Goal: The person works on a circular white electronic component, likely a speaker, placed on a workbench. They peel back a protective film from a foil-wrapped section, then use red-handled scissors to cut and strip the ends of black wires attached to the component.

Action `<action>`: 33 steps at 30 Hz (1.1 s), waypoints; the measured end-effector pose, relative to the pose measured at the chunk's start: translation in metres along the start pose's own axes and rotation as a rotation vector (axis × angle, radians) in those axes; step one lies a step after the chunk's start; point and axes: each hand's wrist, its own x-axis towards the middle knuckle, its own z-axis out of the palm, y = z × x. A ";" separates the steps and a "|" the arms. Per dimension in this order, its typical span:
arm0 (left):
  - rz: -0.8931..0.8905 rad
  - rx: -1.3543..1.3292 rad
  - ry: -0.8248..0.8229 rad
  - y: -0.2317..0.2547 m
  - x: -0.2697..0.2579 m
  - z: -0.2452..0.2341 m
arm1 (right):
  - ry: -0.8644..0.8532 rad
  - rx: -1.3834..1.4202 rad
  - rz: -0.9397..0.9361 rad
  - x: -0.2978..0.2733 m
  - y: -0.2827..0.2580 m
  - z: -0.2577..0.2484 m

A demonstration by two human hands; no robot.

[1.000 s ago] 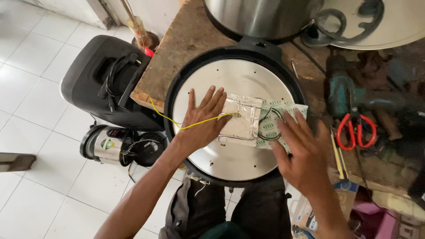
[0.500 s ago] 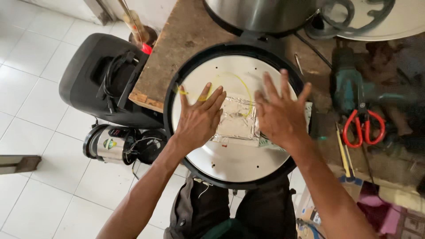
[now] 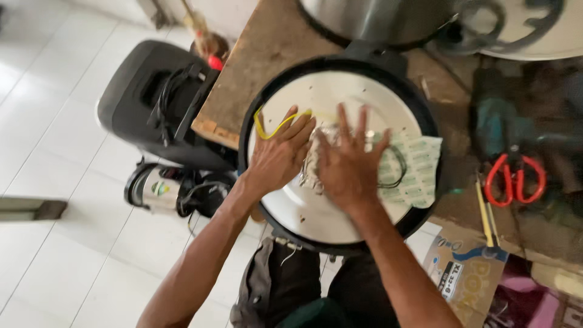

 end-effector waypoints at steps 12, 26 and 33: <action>-0.020 0.106 -0.052 -0.007 -0.008 -0.002 | 0.021 -0.180 0.079 -0.025 0.014 -0.013; -0.021 0.074 -0.157 -0.012 -0.010 -0.005 | -0.149 0.072 0.061 -0.010 -0.032 -0.022; -0.028 0.085 -0.121 -0.017 -0.014 -0.011 | -0.139 -0.028 0.062 -0.020 -0.017 -0.023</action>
